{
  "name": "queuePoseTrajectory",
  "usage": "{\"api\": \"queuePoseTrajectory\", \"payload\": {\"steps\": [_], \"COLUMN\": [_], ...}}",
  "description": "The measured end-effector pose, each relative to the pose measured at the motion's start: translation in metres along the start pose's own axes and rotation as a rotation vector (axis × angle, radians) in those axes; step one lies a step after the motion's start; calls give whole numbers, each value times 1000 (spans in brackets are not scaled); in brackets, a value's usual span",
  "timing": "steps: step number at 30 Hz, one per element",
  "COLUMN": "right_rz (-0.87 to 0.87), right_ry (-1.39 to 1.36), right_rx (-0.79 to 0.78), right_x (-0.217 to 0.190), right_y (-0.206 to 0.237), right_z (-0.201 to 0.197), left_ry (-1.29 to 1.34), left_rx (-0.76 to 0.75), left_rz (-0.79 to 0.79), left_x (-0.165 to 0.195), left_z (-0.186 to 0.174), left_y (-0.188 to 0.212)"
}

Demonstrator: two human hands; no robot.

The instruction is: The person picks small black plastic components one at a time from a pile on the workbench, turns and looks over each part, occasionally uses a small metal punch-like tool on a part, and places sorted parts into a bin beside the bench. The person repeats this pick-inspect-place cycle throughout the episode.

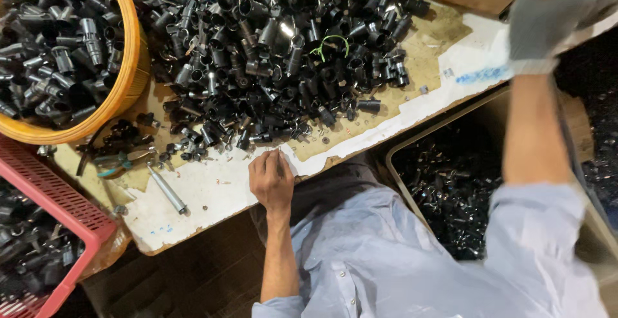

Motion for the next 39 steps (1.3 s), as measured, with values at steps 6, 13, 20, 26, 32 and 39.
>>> {"api": "queuePoseTrajectory", "payload": {"steps": [6,13,20,26,32,39], "right_rz": [-364,-655,-722,-695,-703,-698], "right_ry": [-518,-571,-417,-344,-366,-474], "right_rx": [-241,-602,-646,-540,-509,-378], "right_x": [-136,-286,-301,-306,-306,-293], "right_y": [186,246,256,255,259,265], "right_z": [43,95,109,97,95,95], "left_ry": [-8,43,144,169,165,152], "left_rx": [-21,-8,59,62,62,103], "left_rz": [18,39,18,86,132,167], "left_x": [-1,-6,-11,-9,-3,-4], "left_z": [2,3,-4,-11,-17,-7], "left_y": [2,6,11,12,11,16]}}
Point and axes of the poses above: each hand's wrist, its own y-axis away from the middle knuckle, its own z-axis out of the palm, x = y × z, the point moved 7 cm from there along -y, towards the middle knuckle, and after that the axes turned 14 degrees about -x, right-handed, at the moved point
